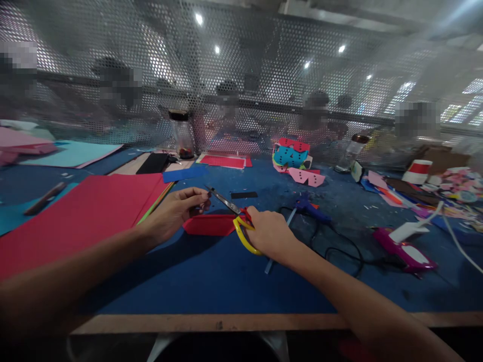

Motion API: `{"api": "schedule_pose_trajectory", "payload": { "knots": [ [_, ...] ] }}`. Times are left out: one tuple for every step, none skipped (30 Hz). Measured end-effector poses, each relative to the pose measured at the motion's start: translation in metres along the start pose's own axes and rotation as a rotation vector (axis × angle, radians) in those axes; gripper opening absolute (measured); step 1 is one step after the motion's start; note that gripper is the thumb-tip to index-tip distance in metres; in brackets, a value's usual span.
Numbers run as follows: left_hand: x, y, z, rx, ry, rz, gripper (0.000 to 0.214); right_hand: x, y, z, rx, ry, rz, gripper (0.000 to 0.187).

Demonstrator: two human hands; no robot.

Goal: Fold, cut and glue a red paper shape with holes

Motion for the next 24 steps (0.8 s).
{"api": "schedule_pose_trajectory", "payload": {
  "knots": [
    [0.0001, -0.0002, 0.0003, 0.001, -0.002, 0.000, 0.017, 0.0000, 0.0000, -0.0002, 0.003, -0.003, 0.003, 0.027],
    [0.0001, -0.0003, 0.0005, 0.000, -0.003, 0.001, 0.017, -0.0001, 0.0000, -0.0003, 0.002, -0.006, 0.005, 0.028],
    [0.0002, -0.0003, 0.0006, -0.001, -0.005, 0.003, 0.017, -0.0003, 0.0000, -0.0004, -0.002, -0.010, 0.006, 0.028],
    [0.0001, -0.0002, 0.0006, -0.002, -0.004, 0.006, 0.016, -0.0005, -0.0001, -0.0005, -0.007, -0.012, 0.005, 0.029],
    [0.0000, 0.0000, 0.0005, -0.004, -0.001, 0.007, 0.016, -0.0007, -0.0001, -0.0006, -0.013, -0.012, 0.002, 0.029],
    [-0.0003, 0.0003, 0.0002, -0.006, 0.003, 0.007, 0.016, -0.0009, -0.0002, -0.0007, -0.016, -0.010, -0.001, 0.029],
    [-0.0006, 0.0007, -0.0001, -0.008, 0.008, 0.006, 0.016, -0.0009, -0.0003, -0.0007, -0.021, -0.007, -0.004, 0.029],
    [-0.0011, 0.0012, -0.0005, -0.010, 0.011, 0.005, 0.016, -0.0008, -0.0004, -0.0006, -0.026, -0.001, -0.008, 0.029],
    [-0.0016, 0.0016, -0.0009, -0.012, 0.013, 0.004, 0.017, -0.0005, -0.0005, -0.0005, -0.030, 0.005, -0.009, 0.029],
    [-0.0022, 0.0019, -0.0013, -0.016, 0.014, 0.001, 0.017, -0.0002, -0.0005, -0.0002, -0.037, 0.011, -0.009, 0.030],
    [-0.0027, 0.0022, -0.0015, -0.021, 0.013, -0.001, 0.017, 0.0002, -0.0004, 0.0001, -0.045, 0.016, -0.008, 0.031],
    [-0.0032, 0.0023, -0.0016, -0.027, 0.014, -0.004, 0.018, 0.0006, -0.0004, 0.0005, -0.050, 0.018, -0.005, 0.031],
    [-0.0037, 0.0024, -0.0015, -0.033, 0.017, -0.008, 0.019, 0.0011, -0.0002, 0.0007, -0.051, 0.018, -0.002, 0.032],
    [-0.0040, 0.0024, -0.0014, -0.040, 0.021, -0.012, 0.019, 0.0014, -0.0001, 0.0009, -0.050, 0.015, 0.001, 0.033],
    [-0.0042, 0.0023, -0.0012, -0.046, 0.026, -0.014, 0.020, 0.0018, 0.0001, 0.0011, -0.049, 0.010, 0.004, 0.034],
    [-0.0043, 0.0023, -0.0009, -0.050, 0.032, -0.015, 0.020, 0.0021, 0.0003, 0.0012, -0.047, 0.004, 0.008, 0.034],
    [-0.0043, 0.0023, -0.0008, -0.050, 0.038, -0.017, 0.020, 0.0024, 0.0005, 0.0013, -0.043, -0.002, 0.010, 0.035],
    [-0.0042, 0.0023, -0.0007, -0.048, 0.042, -0.018, 0.019, 0.0026, 0.0007, 0.0013, -0.042, -0.006, 0.011, 0.036],
    [-0.0042, 0.0023, -0.0008, -0.044, 0.045, -0.020, 0.018, 0.0028, 0.0009, 0.0012, -0.042, -0.009, 0.012, 0.037],
    [-0.0041, 0.0024, -0.0010, -0.038, 0.045, -0.022, 0.017, 0.0029, 0.0011, 0.0010, -0.042, -0.011, 0.011, 0.037],
    [-0.0041, 0.0024, -0.0013, -0.032, 0.043, -0.022, 0.015, 0.0029, 0.0012, 0.0008, -0.044, -0.013, 0.011, 0.036],
    [-0.0040, 0.0025, -0.0017, -0.028, 0.042, -0.022, 0.014, 0.0029, 0.0014, 0.0006, -0.047, -0.015, 0.011, 0.036],
    [-0.0039, 0.0026, -0.0021, -0.025, 0.041, -0.021, 0.014, 0.0029, 0.0016, 0.0004, -0.053, -0.017, 0.014, 0.035],
    [-0.0039, 0.0026, -0.0025, -0.023, 0.041, -0.021, 0.014, 0.0028, 0.0018, 0.0001, -0.059, -0.019, 0.021, 0.034]
  ]
}}
Point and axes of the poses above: each hand's wrist, its own y-axis away from the middle knuckle, its own z-axis out of the back of the hand, x = y × z, the point moved 3 cm from there along -y, towards the middle knuckle, and after that the axes turned 12 degrees about y, right-handed, at the moved point
